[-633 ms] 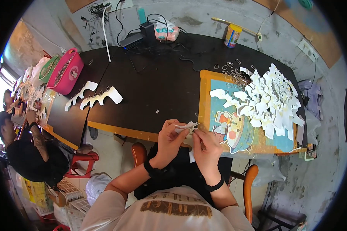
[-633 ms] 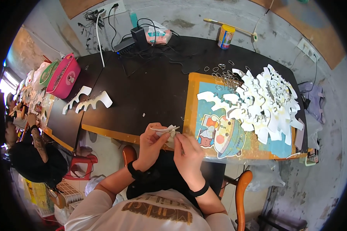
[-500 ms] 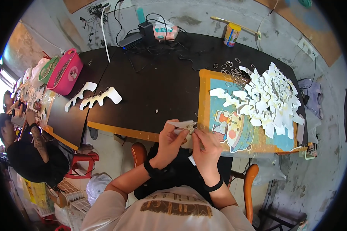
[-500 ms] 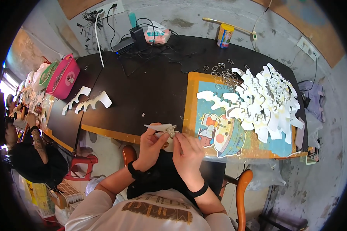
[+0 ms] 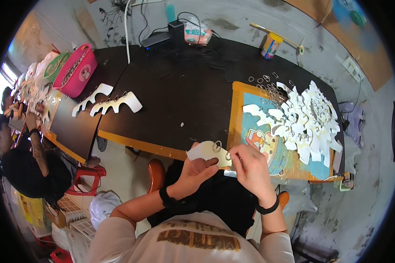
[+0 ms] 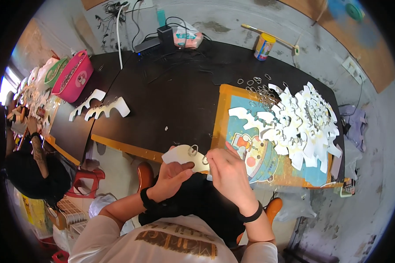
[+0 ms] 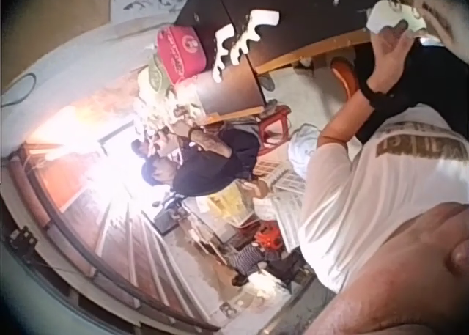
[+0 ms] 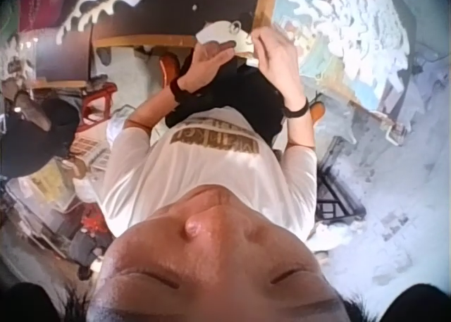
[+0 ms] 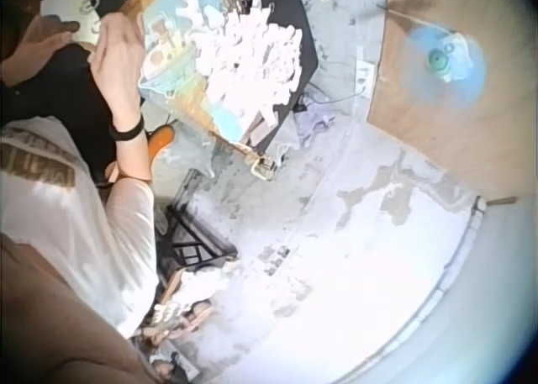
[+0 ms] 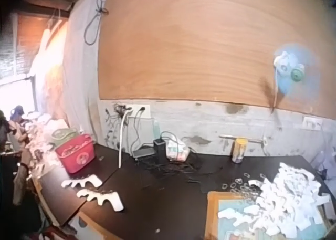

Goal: Assemble small white shoe components by inserting plastic loops through pre-cut holes.

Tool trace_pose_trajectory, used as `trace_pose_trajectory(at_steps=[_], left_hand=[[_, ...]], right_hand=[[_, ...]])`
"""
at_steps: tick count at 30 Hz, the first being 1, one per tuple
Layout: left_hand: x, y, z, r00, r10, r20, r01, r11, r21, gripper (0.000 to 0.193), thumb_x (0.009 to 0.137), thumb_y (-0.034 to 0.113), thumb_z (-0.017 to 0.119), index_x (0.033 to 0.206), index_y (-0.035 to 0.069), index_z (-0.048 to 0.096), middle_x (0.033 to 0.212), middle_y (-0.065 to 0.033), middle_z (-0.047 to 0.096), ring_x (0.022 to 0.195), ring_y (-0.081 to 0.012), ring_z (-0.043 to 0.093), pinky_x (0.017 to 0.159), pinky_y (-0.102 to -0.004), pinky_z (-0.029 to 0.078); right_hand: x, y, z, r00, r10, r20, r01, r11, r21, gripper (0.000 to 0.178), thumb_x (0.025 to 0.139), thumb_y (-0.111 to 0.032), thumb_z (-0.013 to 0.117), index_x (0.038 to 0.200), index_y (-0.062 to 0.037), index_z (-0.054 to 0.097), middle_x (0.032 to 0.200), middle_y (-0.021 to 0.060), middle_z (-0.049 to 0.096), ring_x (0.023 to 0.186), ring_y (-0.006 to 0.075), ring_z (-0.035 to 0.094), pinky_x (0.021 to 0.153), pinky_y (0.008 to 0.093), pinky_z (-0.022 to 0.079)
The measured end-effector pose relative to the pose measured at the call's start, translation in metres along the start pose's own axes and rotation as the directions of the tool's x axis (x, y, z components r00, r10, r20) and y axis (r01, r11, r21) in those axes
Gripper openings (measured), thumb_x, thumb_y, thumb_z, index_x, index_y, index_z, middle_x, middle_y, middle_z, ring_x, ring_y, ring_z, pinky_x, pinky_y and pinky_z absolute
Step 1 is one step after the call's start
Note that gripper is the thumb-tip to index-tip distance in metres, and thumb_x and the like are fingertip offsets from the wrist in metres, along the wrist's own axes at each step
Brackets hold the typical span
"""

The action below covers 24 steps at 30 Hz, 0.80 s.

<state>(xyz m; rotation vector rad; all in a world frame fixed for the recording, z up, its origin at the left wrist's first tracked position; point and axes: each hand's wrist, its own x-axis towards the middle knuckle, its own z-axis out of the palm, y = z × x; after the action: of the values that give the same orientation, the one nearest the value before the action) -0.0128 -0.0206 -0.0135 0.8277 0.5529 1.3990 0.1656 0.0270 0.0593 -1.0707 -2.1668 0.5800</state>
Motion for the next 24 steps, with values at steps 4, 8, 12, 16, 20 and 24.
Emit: trace_pose_trajectory(at_steps=[4,8,12,16,20,24], left_hand=[[-0.001,0.009,0.001,0.919,0.321,-0.227,-0.246,0.920,0.306,0.039,0.084,0.000,0.069,0.114,0.006,0.045,0.123,-0.0094,0.053,0.122,-0.0237,0.051,0.101,-0.0396,0.042],[0.013,0.028,-0.006,0.891,0.333,0.310,-0.359,0.098,0.928,0.050,0.073,0.003,0.075,0.115,0.004,0.049,0.117,-0.0114,0.059,0.120,-0.0345,0.053,0.104,-0.0473,0.036],[0.032,0.000,-0.019,0.941,0.129,0.312,-0.332,0.177,0.927,0.047,0.075,0.010,0.076,0.114,0.006,0.049,0.117,-0.0093,0.060,0.116,-0.0279,0.056,0.105,-0.0470,0.034],[0.045,-0.005,-0.027,0.973,-0.027,0.228,-0.211,0.281,0.936,0.043,0.076,0.012,0.076,0.110,0.010,0.051,0.109,-0.0015,0.062,0.114,-0.0242,0.057,0.109,-0.0490,0.030],[0.045,-0.005,-0.030,0.965,-0.019,0.262,-0.251,0.225,0.941,0.032,0.077,0.013,0.076,0.103,0.011,0.058,0.104,0.0015,0.064,0.115,-0.0230,0.057,0.111,-0.0529,0.025],[0.040,-0.008,-0.032,0.934,0.042,0.355,-0.358,0.113,0.927,0.012,0.077,0.014,0.075,0.087,0.016,0.067,0.103,0.0024,0.066,0.118,-0.0216,0.055,0.112,-0.0557,0.022]], right_hand=[[0.004,0.015,0.018,0.970,-0.056,0.235,0.102,0.977,-0.187,0.013,0.077,0.004,0.058,0.088,-0.0022,0.059,0.083,0.0108,0.059,0.089,0.0300,0.062,0.105,0.0473,0.039],[0.003,0.024,0.036,0.961,-0.194,0.200,0.253,0.905,-0.341,0.019,0.073,0.002,0.058,0.092,-0.0015,0.060,0.093,0.0109,0.054,0.097,0.0263,0.054,0.098,0.0468,0.040],[-0.001,0.035,0.042,0.960,-0.108,0.259,0.179,0.947,-0.268,0.023,0.073,0.003,0.058,0.096,0.0013,0.059,0.091,0.0128,0.049,0.089,0.0294,0.054,0.080,0.0427,0.045],[-0.007,0.039,0.046,0.974,-0.116,0.196,0.155,0.968,-0.197,0.019,0.077,0.006,0.058,0.095,0.0047,0.057,0.089,0.0162,0.048,0.082,0.0332,0.055,0.072,0.0398,0.047],[-0.016,0.040,0.042,0.981,-0.086,0.176,0.107,0.988,-0.113,0.015,0.080,0.006,0.057,0.095,0.0054,0.056,0.089,0.0171,0.047,0.080,0.0341,0.054,0.071,0.0400,0.047],[-0.020,0.045,0.039,0.984,-0.108,0.144,0.108,0.994,0.005,0.016,0.082,0.005,0.058,0.098,0.0033,0.057,0.093,0.0167,0.049,0.084,0.0344,0.056,0.075,0.0385,0.048]])
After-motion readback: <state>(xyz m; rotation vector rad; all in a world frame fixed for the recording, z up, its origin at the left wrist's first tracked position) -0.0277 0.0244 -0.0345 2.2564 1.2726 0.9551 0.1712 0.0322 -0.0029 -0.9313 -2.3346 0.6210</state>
